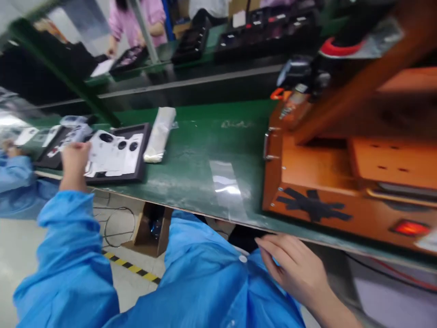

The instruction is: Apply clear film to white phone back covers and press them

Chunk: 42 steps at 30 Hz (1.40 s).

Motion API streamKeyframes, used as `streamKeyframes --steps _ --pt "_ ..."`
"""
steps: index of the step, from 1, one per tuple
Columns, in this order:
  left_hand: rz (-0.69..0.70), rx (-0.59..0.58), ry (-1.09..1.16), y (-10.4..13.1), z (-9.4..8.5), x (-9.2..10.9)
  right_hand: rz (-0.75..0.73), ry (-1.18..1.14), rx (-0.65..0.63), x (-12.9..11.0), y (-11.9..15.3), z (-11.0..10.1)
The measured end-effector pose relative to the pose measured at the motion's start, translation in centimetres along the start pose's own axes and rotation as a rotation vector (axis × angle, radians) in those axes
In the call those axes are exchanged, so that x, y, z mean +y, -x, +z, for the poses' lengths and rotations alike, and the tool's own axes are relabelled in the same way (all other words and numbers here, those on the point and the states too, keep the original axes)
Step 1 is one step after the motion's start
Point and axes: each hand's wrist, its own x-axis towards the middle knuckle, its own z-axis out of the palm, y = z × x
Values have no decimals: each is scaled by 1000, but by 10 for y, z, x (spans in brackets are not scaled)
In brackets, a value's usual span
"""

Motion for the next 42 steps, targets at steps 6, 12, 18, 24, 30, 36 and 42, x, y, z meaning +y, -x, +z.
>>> streamKeyframes --steps 6,12,18,24,30,36,42 --pt "47 -221 423 119 97 53 59 -24 -45 -1 -12 23" --pt "141 -224 216 193 163 56 57 -2 -43 5 -10 35" --pt "536 -188 -84 193 175 92 114 -30 -53 3 -20 31" --pt "777 -597 13 193 240 153 312 70 -98 2 -88 53" --pt "687 -593 121 188 247 147 534 149 -265 42 -151 87" --pt "624 -559 214 193 246 147 583 98 -320 64 -154 106" --pt "569 -562 263 194 252 146 539 209 -255 54 -137 101"
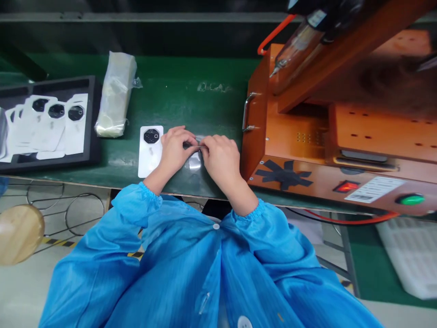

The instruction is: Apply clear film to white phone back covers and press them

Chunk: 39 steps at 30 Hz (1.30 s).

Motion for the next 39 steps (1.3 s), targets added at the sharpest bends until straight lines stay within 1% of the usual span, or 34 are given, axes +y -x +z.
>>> streamKeyframes --steps 3,6,9,12,15,16,18,20,22,23,24,26,28,29,31,33,34,36,37,39 --pt "3 -26 -25 -1 1 -1 -58 16 18 1 6 -1" --pt "20 -63 -65 0 -1 1 -91 16 18 2 10 -2" --pt "81 -159 -136 5 -9 4 -109 -2 80 2 17 -9" --pt "171 -265 -204 13 -14 8 -126 -55 192 -2 28 -27" --pt "201 -290 -223 19 -15 9 -130 -167 279 -7 35 -52" --pt "201 -290 -218 20 -15 8 -119 -207 284 -8 35 -60" --pt "193 -303 -189 21 -16 7 -86 -268 246 -6 33 -71" --pt "184 -340 -140 22 -21 5 -56 -284 176 -3 27 -75" --pt "172 -366 -75 25 -30 3 -37 -266 119 1 21 -75" --pt "166 -352 -38 28 -34 4 -28 -247 99 2 19 -74" --pt "160 -314 1 31 -39 5 -25 -226 81 3 17 -72" --pt "157 -195 69 40 -46 11 -49 -187 41 1 14 -69" --pt "152 -69 93 50 -51 20 -125 -161 -11 -3 12 -66" --pt "145 -25 89 55 -51 24 -177 -160 -40 -6 12 -66" --pt "113 40 101 63 -51 28 -275 -202 -85 -11 10 -64" --pt "28 109 228 71 -50 26 -299 -316 -62 -15 9 -62" --pt "-42 152 343 75 -50 23 -268 -394 -21 -16 8 -59" --pt "-208 245 608 81 -48 15 -139 -571 42 -19 5 -52" --pt "-280 288 721 84 -47 11 -63 -660 32 -21 3 -47" --pt "-363 359 866 89 -45 5 61 -818 -66 -28 0 -37"
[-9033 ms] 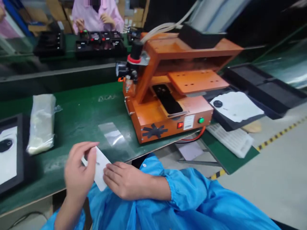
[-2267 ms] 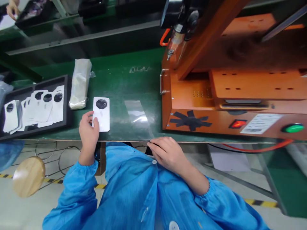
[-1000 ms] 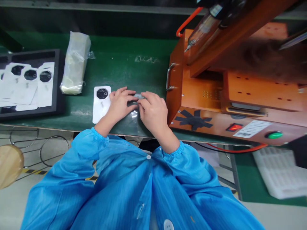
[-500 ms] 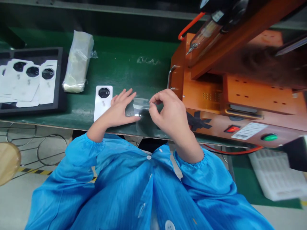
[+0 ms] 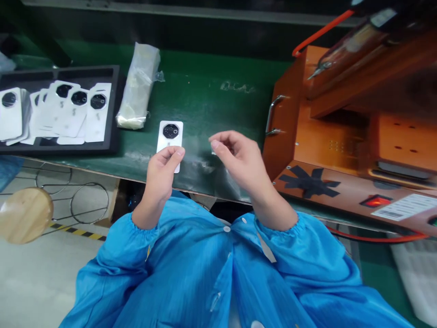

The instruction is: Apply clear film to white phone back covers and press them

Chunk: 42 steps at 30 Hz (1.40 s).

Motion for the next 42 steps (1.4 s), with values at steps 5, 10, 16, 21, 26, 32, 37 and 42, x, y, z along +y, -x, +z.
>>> streamKeyframes --steps 5,10,16,21,26,32,37,42 --pt "-31 84 121 3 -3 -5 161 -156 -123 -9 -6 24" --pt "139 46 -215 -2 -30 -8 142 -130 -138 -17 -23 31" --pt "530 -98 -1051 16 -64 -30 212 -34 -162 -4 -67 47" --pt "579 -62 -1129 48 -52 -49 259 34 -284 4 -79 67" --pt "576 -38 -1083 51 -49 -54 274 130 -387 10 -86 77" --pt "586 -30 -1084 50 -50 -54 289 216 -440 12 -96 78" --pt "589 -21 -1074 50 -49 -54 293 251 -455 8 -98 77" --pt "582 -25 -1071 50 -49 -54 294 313 -440 5 -97 78"
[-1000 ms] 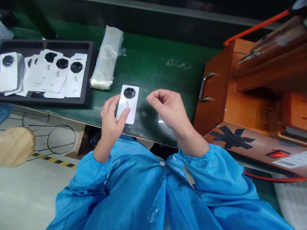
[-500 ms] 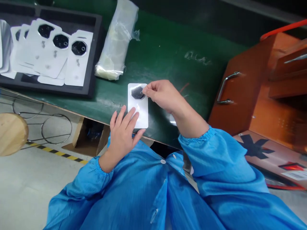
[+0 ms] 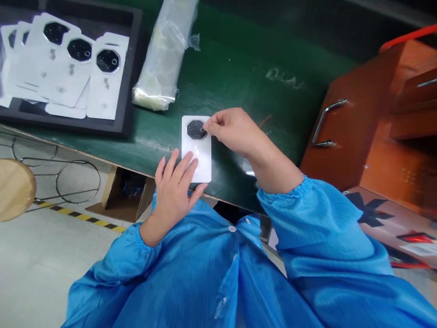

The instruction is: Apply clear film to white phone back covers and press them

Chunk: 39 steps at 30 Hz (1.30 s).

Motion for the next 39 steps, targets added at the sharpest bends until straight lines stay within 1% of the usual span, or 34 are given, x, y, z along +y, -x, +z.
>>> streamKeyframes --steps 9,17,20,23,28,34,39 --pt "-10 -18 -2 0 -1 0 9 70 12 -1 0 1" --pt "-22 -26 13 0 -2 0 -70 50 32 7 -3 2" --pt "-29 -42 17 0 -2 0 -85 67 49 6 -3 2" --pt "-35 -42 21 0 -2 0 -49 95 50 1 -2 2" --pt "-8 -22 3 0 -1 -1 -1 130 57 -6 -1 3" --pt "-15 -33 18 0 -2 -1 -82 91 102 0 -2 7" --pt "-22 -21 21 0 -2 -1 -71 140 135 2 -4 11"
